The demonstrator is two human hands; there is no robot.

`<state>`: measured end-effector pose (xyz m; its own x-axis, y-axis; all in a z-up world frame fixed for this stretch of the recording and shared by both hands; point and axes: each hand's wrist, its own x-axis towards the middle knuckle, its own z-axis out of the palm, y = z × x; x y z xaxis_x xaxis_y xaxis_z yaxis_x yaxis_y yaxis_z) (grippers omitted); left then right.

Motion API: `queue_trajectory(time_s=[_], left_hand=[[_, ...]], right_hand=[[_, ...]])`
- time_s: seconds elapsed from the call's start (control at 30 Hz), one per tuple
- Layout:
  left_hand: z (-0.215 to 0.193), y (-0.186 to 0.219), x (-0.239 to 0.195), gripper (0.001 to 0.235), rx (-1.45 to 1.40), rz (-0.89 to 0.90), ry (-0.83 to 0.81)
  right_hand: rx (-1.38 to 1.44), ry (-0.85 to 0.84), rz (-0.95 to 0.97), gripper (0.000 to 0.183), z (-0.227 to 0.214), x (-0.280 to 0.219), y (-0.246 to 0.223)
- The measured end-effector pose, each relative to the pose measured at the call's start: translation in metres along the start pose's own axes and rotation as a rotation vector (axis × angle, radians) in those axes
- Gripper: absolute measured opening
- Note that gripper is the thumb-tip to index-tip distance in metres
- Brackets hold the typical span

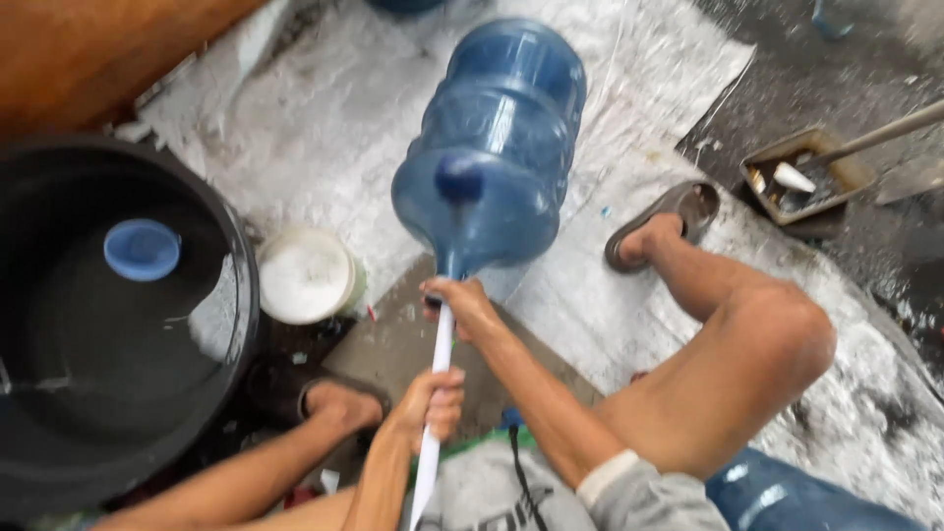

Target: The person sits on the floor and cleans a large blue water jug. They use a white pipe to scrub the inside of the jug and then use a sponge to scrub the outside with soapy water from a nearby bucket.

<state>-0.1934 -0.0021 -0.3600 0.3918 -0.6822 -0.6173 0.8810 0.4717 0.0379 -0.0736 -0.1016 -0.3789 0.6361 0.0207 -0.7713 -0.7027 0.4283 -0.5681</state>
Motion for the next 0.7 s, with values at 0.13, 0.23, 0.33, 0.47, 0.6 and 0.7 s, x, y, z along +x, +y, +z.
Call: queue_trajectory(time_s=[0.13,0.23,0.33,0.47,0.6,0.7], left_hand=[[-0.029,0.005,0.042,0.017,0.844,0.373,0.688],[-0.032,-0.015,0.016,0.023,0.373,0.173,0.274],[-0.062,-0.028,0.028,0.022,0.442,0.151,0.312],[0.025,-0.002,-0.004,0.016,0.552,0.282,0.611],[-0.04,-0.02,0.021,0.029,-0.038,-0.026,0.115],[-0.027,-0.002,0.03,0.026,1.286,0.36,0.875]], right_hand=[[-0.262,0.003,-0.081,0.023,-0.004,0.018,-0.004],[-0.254,0.006,-0.05,0.025,-0.012,0.003,0.01],[-0.19,0.033,-0.052,0.029,-0.015,0.006,0.03],[-0.184,0.053,-0.074,0.026,-0.009,-0.005,-0.001],[-0.089,0.028,0.004,0.036,-0.022,0.02,0.039],[-0.125,-0.029,-0.039,0.034,-0.024,0.033,0.028]])
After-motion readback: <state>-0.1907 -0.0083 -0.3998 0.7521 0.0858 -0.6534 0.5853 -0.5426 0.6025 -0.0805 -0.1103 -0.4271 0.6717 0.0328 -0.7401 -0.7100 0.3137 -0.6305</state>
